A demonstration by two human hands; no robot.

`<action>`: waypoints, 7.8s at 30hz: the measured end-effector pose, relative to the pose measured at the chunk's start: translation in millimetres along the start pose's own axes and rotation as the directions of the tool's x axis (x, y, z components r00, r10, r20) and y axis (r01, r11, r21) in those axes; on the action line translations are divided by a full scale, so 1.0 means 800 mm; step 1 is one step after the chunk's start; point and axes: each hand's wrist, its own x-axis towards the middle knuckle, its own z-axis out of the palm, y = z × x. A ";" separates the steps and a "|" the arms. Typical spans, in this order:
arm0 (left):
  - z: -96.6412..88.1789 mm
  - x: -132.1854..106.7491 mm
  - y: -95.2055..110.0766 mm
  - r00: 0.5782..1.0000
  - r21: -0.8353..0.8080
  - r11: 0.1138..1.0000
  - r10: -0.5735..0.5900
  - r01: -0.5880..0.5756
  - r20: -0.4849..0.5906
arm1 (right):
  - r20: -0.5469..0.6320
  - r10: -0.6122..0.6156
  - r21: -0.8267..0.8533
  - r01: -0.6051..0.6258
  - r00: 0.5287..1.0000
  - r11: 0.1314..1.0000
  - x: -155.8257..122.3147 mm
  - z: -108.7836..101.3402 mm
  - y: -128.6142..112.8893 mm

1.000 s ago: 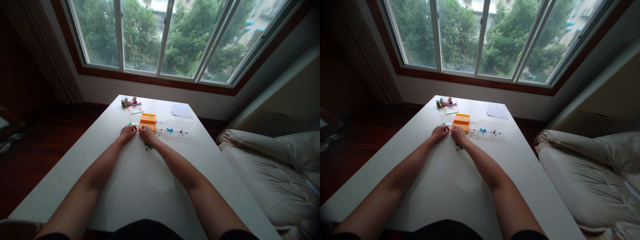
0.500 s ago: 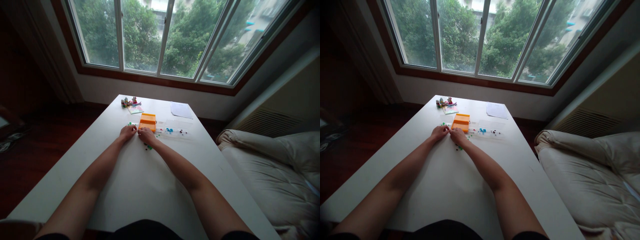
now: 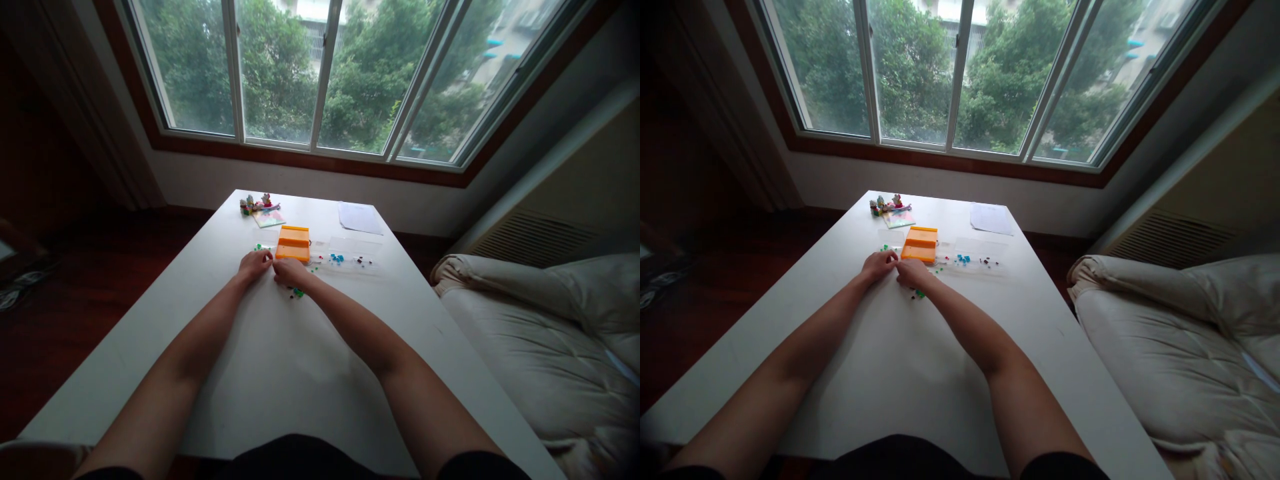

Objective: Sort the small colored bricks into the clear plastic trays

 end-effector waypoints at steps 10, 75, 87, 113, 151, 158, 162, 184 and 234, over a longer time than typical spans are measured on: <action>-0.001 -0.002 0.009 1.000 0.003 1.000 0.019 -0.019 0.007 | -0.424 0.261 0.239 -0.171 0.867 0.956 -0.046 -0.006 0.085; 0.000 -0.013 0.035 0.981 -0.024 0.983 0.182 -0.183 -0.062 | -0.439 0.284 0.213 -0.208 0.852 0.955 -0.121 0.033 0.108; 0.009 -0.017 0.051 0.927 0.017 0.927 0.375 -0.375 0.001 | -0.400 0.098 0.249 0.005 0.911 0.969 -0.118 0.038 0.112; 0.010 -0.022 0.058 0.935 0.094 0.930 0.353 -0.355 0.043 | -0.494 0.057 0.376 0.154 0.868 0.914 -0.110 0.066 0.148; 0.006 -0.024 0.067 0.954 0.185 0.936 0.299 -0.299 0.031 | -0.419 0.073 0.375 0.099 0.905 0.922 -0.119 0.057 0.155; 0.009 -0.022 0.065 0.939 0.178 0.923 0.341 -0.341 0.030 | -0.447 0.060 0.303 0.088 0.893 0.949 -0.118 0.055 0.148; 0.007 -0.024 0.067 0.929 0.158 0.916 0.370 -0.369 0.022 | -0.515 0.185 0.362 0.017 0.837 0.932 -0.122 0.052 0.150; 0.004 -0.025 0.070 0.920 0.066 0.917 0.392 -0.393 0.030 | -0.302 0.831 0.941 0.004 0.467 0.339 -0.120 0.060 0.214; 0.012 -0.021 0.059 0.914 0.057 0.913 0.406 -0.405 -0.015 | -0.477 0.133 0.449 0.110 0.869 0.887 -0.105 0.064 0.141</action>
